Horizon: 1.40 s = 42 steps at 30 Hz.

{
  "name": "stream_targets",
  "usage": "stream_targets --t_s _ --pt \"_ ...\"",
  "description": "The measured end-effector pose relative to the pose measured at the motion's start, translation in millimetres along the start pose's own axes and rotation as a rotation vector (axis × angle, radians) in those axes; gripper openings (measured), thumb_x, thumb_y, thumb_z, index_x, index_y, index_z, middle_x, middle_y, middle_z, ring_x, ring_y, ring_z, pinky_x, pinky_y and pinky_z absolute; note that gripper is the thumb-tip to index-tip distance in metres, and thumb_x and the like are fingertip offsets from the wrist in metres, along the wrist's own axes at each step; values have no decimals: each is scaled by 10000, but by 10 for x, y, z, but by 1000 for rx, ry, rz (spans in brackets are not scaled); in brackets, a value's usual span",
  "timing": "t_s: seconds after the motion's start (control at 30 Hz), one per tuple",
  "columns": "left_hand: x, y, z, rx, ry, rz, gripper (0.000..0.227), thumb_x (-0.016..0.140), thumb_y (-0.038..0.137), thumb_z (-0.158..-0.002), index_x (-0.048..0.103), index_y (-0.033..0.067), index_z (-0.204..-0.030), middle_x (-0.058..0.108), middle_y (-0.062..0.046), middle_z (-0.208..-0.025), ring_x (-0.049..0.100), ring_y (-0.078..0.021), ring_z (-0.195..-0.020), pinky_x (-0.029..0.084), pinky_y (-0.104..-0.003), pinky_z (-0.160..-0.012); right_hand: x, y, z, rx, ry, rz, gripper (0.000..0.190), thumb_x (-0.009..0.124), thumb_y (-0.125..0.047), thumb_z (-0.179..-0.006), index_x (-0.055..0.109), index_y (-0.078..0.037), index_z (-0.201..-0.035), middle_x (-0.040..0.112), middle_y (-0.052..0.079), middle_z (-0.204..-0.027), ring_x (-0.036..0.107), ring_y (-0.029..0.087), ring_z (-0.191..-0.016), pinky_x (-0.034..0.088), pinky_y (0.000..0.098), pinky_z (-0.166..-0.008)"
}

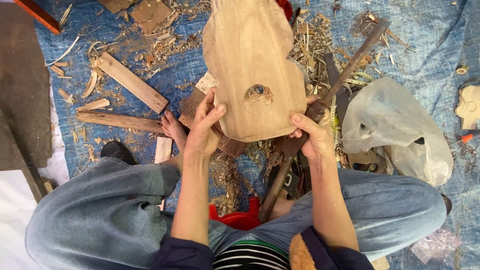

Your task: Carving the interior of a wooden instrument body using a hammer and chisel.

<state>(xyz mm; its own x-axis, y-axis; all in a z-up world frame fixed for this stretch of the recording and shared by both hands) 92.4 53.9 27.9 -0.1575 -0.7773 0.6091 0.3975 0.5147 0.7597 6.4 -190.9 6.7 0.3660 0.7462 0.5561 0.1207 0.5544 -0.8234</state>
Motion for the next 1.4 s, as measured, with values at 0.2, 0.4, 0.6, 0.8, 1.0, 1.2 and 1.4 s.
stream_targets --t_s 0.2,0.4,0.6,0.8,1.0,1.2,1.4 --pt "-24 -187 -58 24 94 10 342 784 120 -861 702 89 -1191 757 -136 -1041 756 -255 -895 632 -384 -760 -36 226 -115 54 33 -19 344 815 -74 -849 625 -89 -1135 660 184 -717 574 189 -423 554 319 -405" --pt "-190 -457 -133 90 233 79 376 782 132 -897 666 113 -1254 734 -154 -1155 732 -280 -963 627 -419 -831 136 397 -100 88 106 57 323 847 -86 -844 687 -93 -1125 730 105 -821 641 135 -492 585 274 -453" --pt "-239 -579 -106 34 320 125 513 839 190 -859 611 121 -1314 675 -129 -1210 647 -292 -1026 579 -483 -922 303 312 -1 53 187 148 339 867 -41 -805 630 -86 -1042 700 125 -745 606 126 -463 569 281 -450" --pt "-897 -578 -292 61 448 282 438 868 220 -824 577 124 -1137 668 -88 -1125 713 -292 -996 647 -471 -854 208 436 -83 62 174 226 364 862 0 -789 659 -69 -1084 651 94 -719 599 143 -439 566 296 -439" --pt "-1004 -504 -211 49 514 247 358 852 163 -849 636 69 -1119 723 -132 -1067 755 -325 -938 661 -520 -765 -5 678 -190 76 188 232 360 845 6 -789 670 -49 -1098 643 101 -716 599 150 -438 562 302 -430" --pt "-1430 -783 -372 55 556 279 523 883 152 -832 607 79 -1270 685 -184 -1141 737 -388 -984 634 -620 -818 -27 702 -255 137 288 269 338 887 -78 -785 709 -67 -1073 708 91 -829 621 137 -460 565 286 -418" --pt "-1895 -1153 -480 95 629 383 479 880 151 -848 620 134 -1249 684 -171 -1152 725 -391 -1026 609 -645 -866 -501 825 -251 191 501 291 244 826 -84 -820 731 -83 -1044 655 55 -759 626 141 -452 584 271 -402"
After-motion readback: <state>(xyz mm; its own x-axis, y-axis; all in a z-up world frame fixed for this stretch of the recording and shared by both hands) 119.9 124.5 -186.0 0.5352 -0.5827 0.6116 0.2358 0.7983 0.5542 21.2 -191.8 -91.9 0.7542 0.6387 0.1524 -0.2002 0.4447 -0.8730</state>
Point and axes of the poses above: each hand's wrist, its own z-axis away from the middle knuckle, its own x-axis out of the palm, y = z × x, the point moved 4 cm from there along -z, towards the middle knuckle
